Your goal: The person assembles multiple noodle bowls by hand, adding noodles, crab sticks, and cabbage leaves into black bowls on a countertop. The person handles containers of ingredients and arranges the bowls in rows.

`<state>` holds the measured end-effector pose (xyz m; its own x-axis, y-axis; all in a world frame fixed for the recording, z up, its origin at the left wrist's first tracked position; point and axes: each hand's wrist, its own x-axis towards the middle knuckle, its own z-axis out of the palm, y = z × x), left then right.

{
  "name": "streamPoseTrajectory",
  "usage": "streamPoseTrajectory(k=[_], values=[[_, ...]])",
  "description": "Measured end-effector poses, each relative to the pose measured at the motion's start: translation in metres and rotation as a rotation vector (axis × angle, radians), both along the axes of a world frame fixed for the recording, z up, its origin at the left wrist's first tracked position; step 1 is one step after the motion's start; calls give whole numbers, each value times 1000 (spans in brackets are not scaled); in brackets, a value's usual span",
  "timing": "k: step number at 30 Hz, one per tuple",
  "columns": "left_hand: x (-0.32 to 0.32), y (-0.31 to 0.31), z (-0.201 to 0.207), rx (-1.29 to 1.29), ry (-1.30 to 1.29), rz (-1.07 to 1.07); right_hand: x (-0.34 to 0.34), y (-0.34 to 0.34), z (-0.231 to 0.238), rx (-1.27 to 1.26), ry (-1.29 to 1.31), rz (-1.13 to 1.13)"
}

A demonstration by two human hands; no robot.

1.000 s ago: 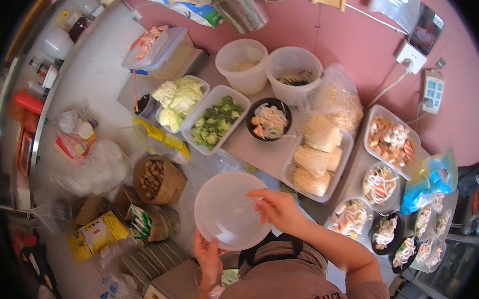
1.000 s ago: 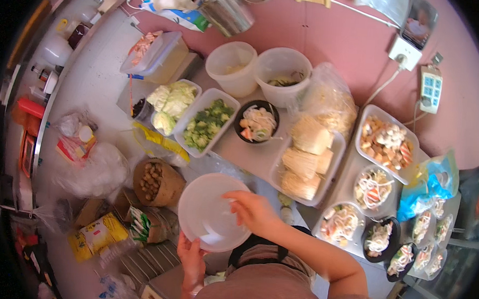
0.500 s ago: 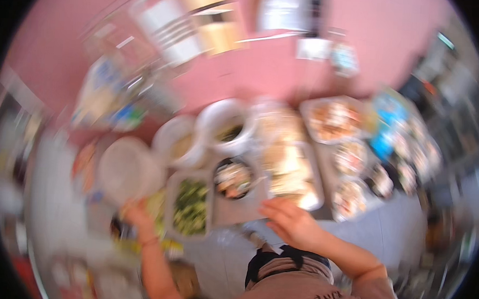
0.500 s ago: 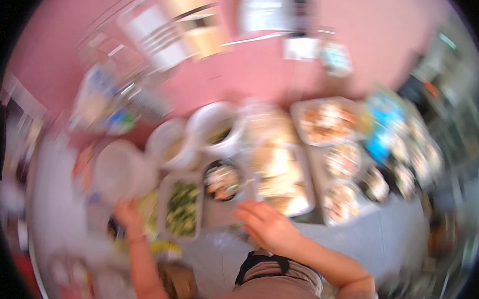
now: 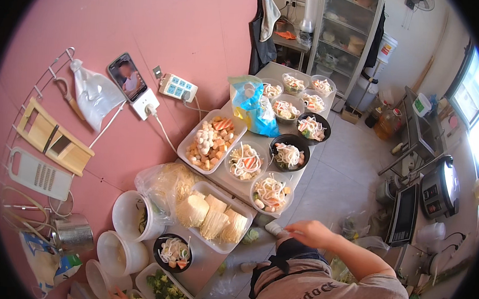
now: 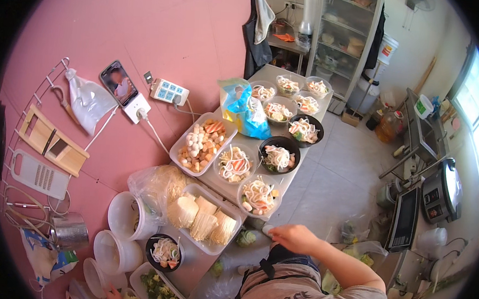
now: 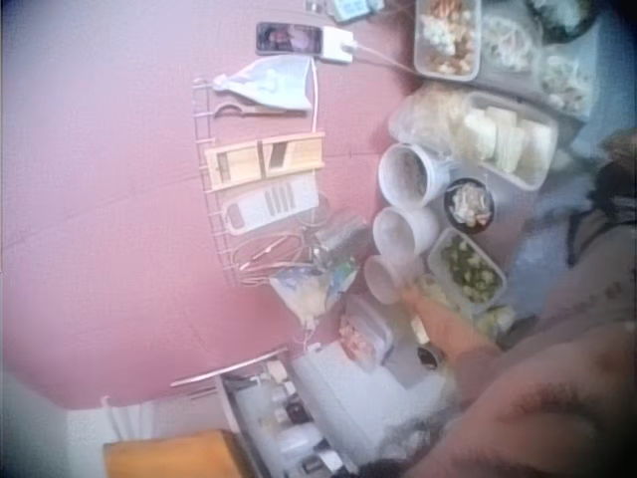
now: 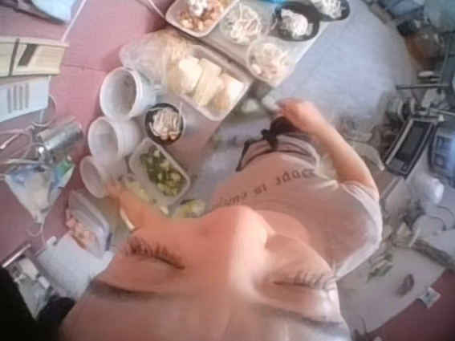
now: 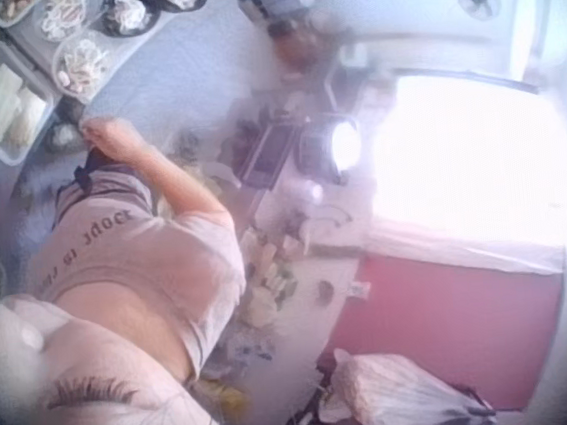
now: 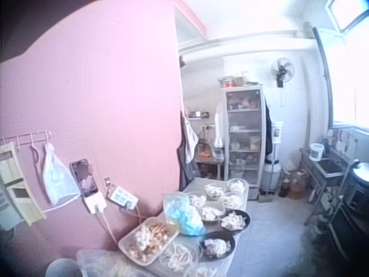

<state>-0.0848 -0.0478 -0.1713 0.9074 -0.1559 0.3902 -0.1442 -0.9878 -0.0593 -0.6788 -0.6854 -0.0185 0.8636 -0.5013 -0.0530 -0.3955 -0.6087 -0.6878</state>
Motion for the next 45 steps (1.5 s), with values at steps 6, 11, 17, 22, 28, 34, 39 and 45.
streamPoseTrajectory(k=[6,11,17,22,28,34,39,45], values=[[-114,-158,107,-241,399,276,-32,-159,-2,75,-189,-455],[-171,-315,153,-462,27,27,-63,-383,2,43,-394,-725],[-247,-529,136,-619,-71,-136,-33,-683,-3,-593,62,-523],[-316,-645,84,-741,147,-72,35,-786,-46,-667,717,-166],[-401,-677,25,-920,406,153,73,-817,-79,-477,567,12],[-468,-651,-18,-1142,555,433,97,-825,-82,-569,723,297],[-515,-612,-40,-1309,610,647,103,-800,-94,-825,801,633],[-558,-570,-53,-1458,641,796,93,-800,-118,-823,674,738]])
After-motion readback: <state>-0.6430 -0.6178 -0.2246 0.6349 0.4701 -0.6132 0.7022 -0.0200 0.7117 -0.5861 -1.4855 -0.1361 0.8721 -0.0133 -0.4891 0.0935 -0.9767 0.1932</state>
